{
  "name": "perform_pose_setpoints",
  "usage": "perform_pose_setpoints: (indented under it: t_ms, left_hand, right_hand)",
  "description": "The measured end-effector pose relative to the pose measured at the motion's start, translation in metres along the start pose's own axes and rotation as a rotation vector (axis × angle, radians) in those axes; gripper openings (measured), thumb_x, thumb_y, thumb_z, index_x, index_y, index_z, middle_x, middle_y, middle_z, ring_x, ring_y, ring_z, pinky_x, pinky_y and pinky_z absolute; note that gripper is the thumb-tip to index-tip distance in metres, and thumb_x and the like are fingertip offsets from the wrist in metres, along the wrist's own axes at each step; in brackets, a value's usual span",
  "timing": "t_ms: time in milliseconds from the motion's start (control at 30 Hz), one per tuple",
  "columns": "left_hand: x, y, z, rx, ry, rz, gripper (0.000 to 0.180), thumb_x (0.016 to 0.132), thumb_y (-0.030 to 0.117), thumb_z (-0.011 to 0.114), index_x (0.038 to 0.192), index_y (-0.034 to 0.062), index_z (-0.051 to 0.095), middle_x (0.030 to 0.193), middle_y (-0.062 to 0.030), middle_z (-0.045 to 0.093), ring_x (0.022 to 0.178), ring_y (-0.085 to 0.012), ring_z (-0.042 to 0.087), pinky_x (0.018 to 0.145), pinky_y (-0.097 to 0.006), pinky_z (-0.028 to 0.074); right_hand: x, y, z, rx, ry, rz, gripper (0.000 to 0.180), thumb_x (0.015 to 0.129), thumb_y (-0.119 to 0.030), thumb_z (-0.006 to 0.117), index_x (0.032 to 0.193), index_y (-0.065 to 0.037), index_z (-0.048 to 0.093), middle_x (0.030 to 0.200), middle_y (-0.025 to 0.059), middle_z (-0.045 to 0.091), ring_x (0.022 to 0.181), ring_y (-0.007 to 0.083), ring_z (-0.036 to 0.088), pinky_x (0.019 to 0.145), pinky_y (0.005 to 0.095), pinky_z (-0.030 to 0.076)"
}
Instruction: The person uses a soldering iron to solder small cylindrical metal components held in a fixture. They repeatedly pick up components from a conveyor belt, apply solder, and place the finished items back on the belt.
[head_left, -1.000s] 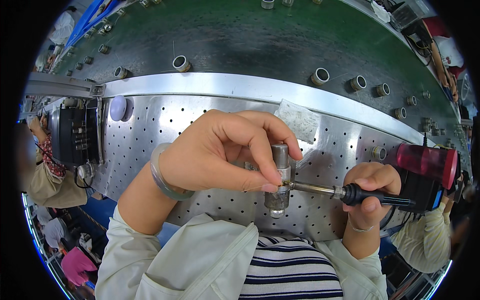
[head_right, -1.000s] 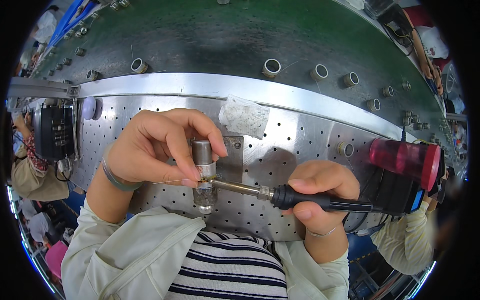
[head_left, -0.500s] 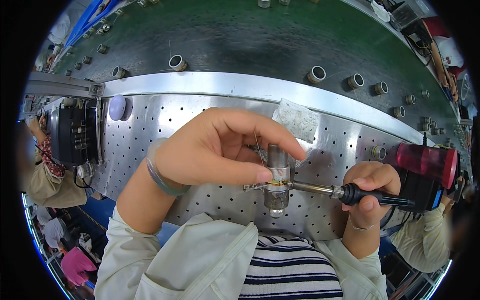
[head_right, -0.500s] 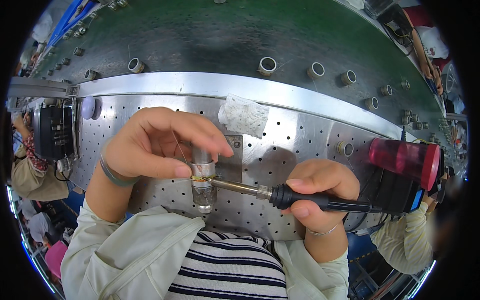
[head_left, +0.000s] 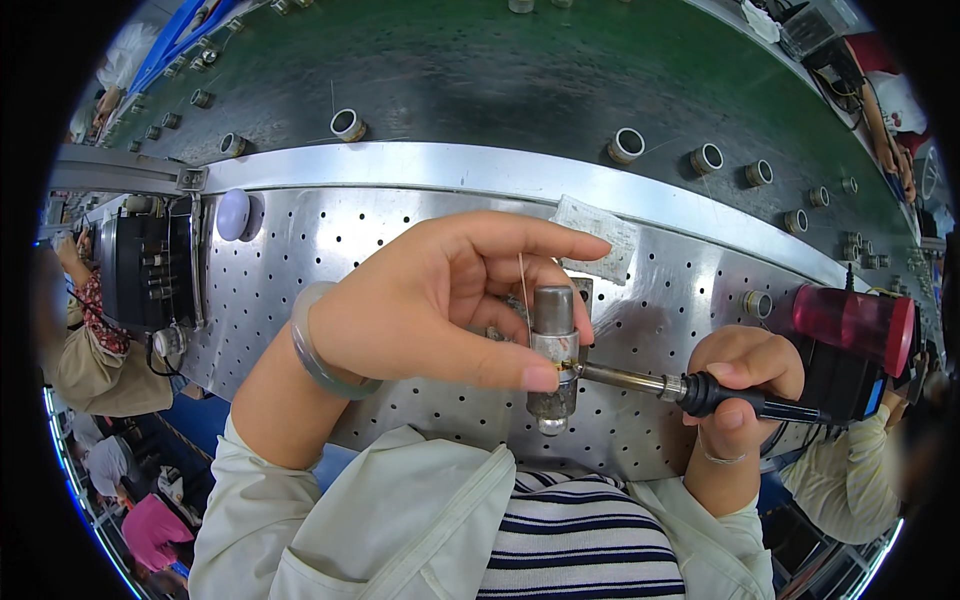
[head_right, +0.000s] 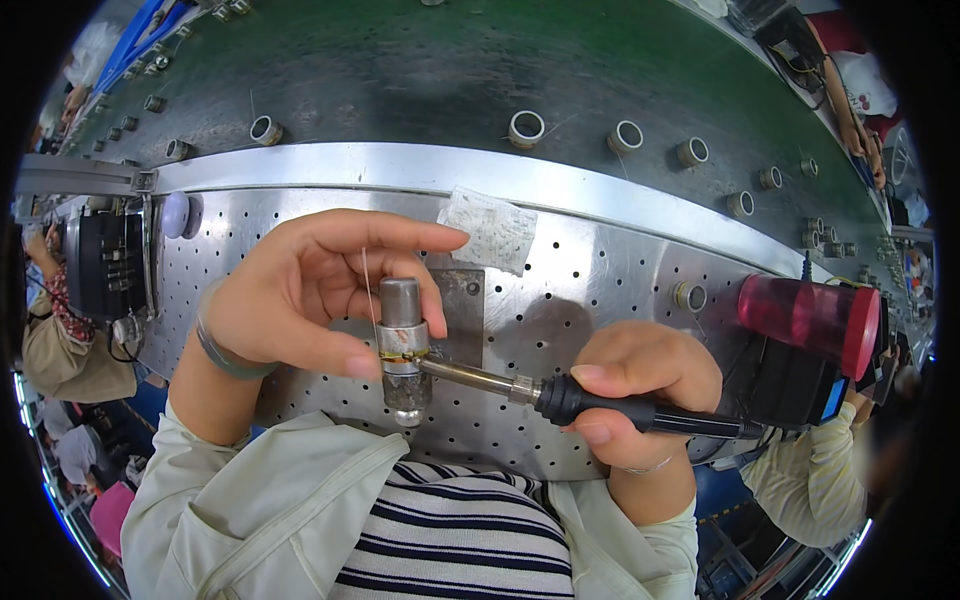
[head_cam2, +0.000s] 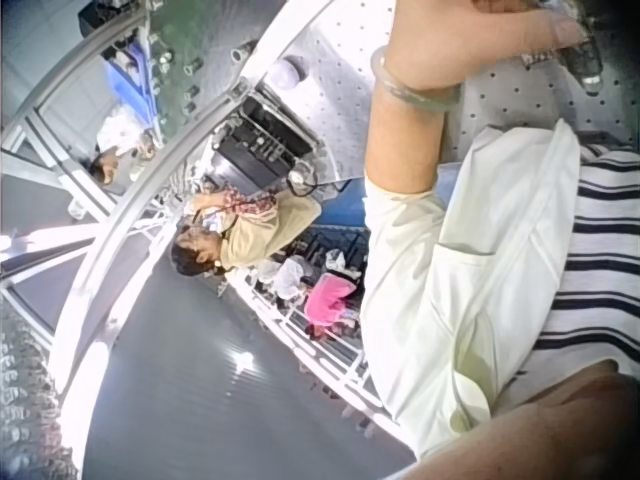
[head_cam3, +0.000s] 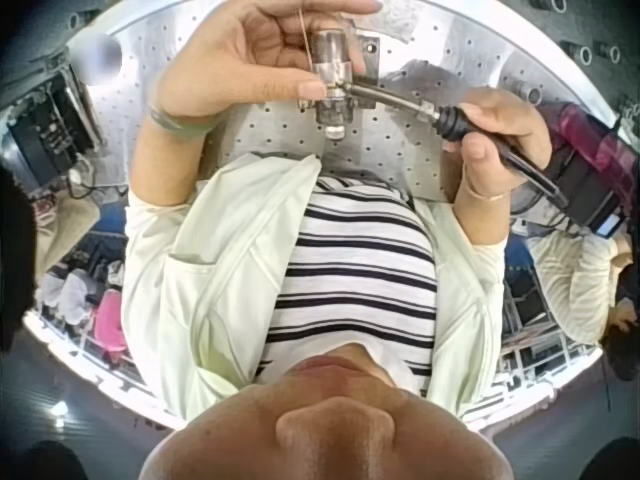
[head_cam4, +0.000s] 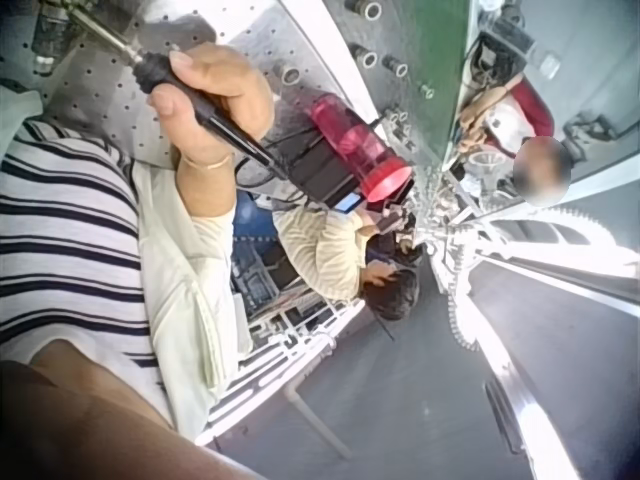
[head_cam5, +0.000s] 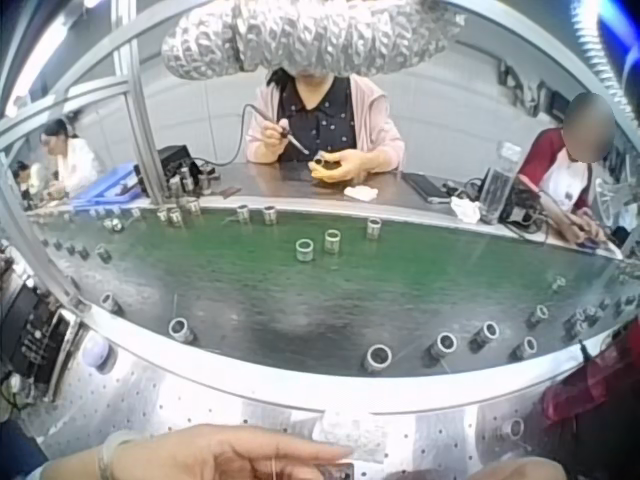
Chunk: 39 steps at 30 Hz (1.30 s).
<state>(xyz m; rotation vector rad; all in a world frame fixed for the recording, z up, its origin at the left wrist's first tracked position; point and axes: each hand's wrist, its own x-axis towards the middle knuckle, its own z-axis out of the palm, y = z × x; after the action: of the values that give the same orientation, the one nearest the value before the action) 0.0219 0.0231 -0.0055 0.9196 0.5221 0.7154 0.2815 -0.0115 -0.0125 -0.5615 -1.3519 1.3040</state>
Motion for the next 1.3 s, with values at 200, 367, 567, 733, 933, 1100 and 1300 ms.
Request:
perform_pose_setpoints:
  t_ms: [200,367,567,733,933,1100,1300]
  left_hand:
    - [0.003,0.000,-0.004,-0.083,0.017,-0.127,0.074,0.067,0.000,0.075,0.131,-0.0095,0.039,0.099,-0.0209,0.061,0.088,-0.0170,0.061,0.074,-0.022,0.051]
    - [0.003,-0.005,-0.013,-0.149,-0.029,-0.063,0.074,0.068,-0.003,0.074,0.132,-0.0093,0.038,0.101,-0.0214,0.061,0.087,-0.0173,0.062,0.074,-0.023,0.052]
    - [0.002,-0.006,-0.012,-0.080,0.003,-0.140,0.072,0.067,-0.005,0.074,0.131,-0.0093,0.040,0.097,-0.0169,0.062,0.088,-0.0178,0.063,0.071,-0.021,0.054]
    - [0.002,-0.009,-0.009,-0.055,0.067,-0.141,0.073,0.065,-0.005,0.076,0.129,-0.0095,0.042,0.096,-0.0151,0.062,0.089,-0.0173,0.064,0.072,-0.021,0.055]
    - [0.002,-0.008,-0.008,-0.060,0.070,-0.132,0.074,0.065,-0.005,0.076,0.130,-0.0092,0.041,0.094,-0.0172,0.064,0.084,-0.0160,0.064,0.072,-0.021,0.054]
    - [0.001,-0.008,-0.009,-0.081,0.053,-0.133,0.074,0.066,-0.005,0.075,0.131,-0.0087,0.039,0.096,-0.0193,0.064,0.081,-0.0151,0.065,0.071,-0.020,0.054]
    - [0.002,-0.009,-0.009,-0.089,0.046,-0.129,0.075,0.066,-0.005,0.075,0.132,-0.0085,0.039,0.095,-0.0194,0.064,0.081,-0.0150,0.065,0.071,-0.020,0.054]
  right_hand:
    - [-0.004,-0.003,0.000,0.010,0.166,0.048,0.025,0.078,-0.013,0.072,0.084,0.003,0.055,0.065,0.0111,0.059,0.045,0.0145,0.055,0.041,0.0227,0.043]
    - [0.000,-0.003,-0.002,0.052,0.141,0.058,0.028,0.077,-0.017,0.074,0.084,0.003,0.055,0.066,0.0108,0.060,0.045,0.0141,0.055,0.041,0.0223,0.044]
    - [-0.002,0.001,0.001,0.070,0.118,0.064,0.028,0.077,-0.014,0.074,0.087,0.004,0.056,0.064,0.0110,0.060,0.047,0.0152,0.057,0.044,0.0227,0.046]
    - [-0.001,0.002,0.004,0.051,0.092,0.064,0.028,0.076,-0.013,0.075,0.087,0.004,0.056,0.066,0.0116,0.061,0.049,0.0155,0.059,0.046,0.0232,0.047]
    - [-0.004,-0.002,0.005,0.041,0.177,0.129,0.029,0.075,-0.015,0.076,0.086,0.005,0.056,0.067,0.0115,0.060,0.049,0.0149,0.058,0.045,0.0226,0.046]
    - [-0.004,0.000,0.003,0.091,0.164,0.132,0.028,0.075,-0.013,0.075,0.086,0.005,0.056,0.067,0.0120,0.061,0.049,0.0146,0.058,0.046,0.0224,0.047]
    - [-0.004,0.002,0.002,0.105,0.123,0.121,0.027,0.075,-0.011,0.075,0.086,0.005,0.057,0.068,0.0127,0.062,0.049,0.0156,0.059,0.046,0.0228,0.047]
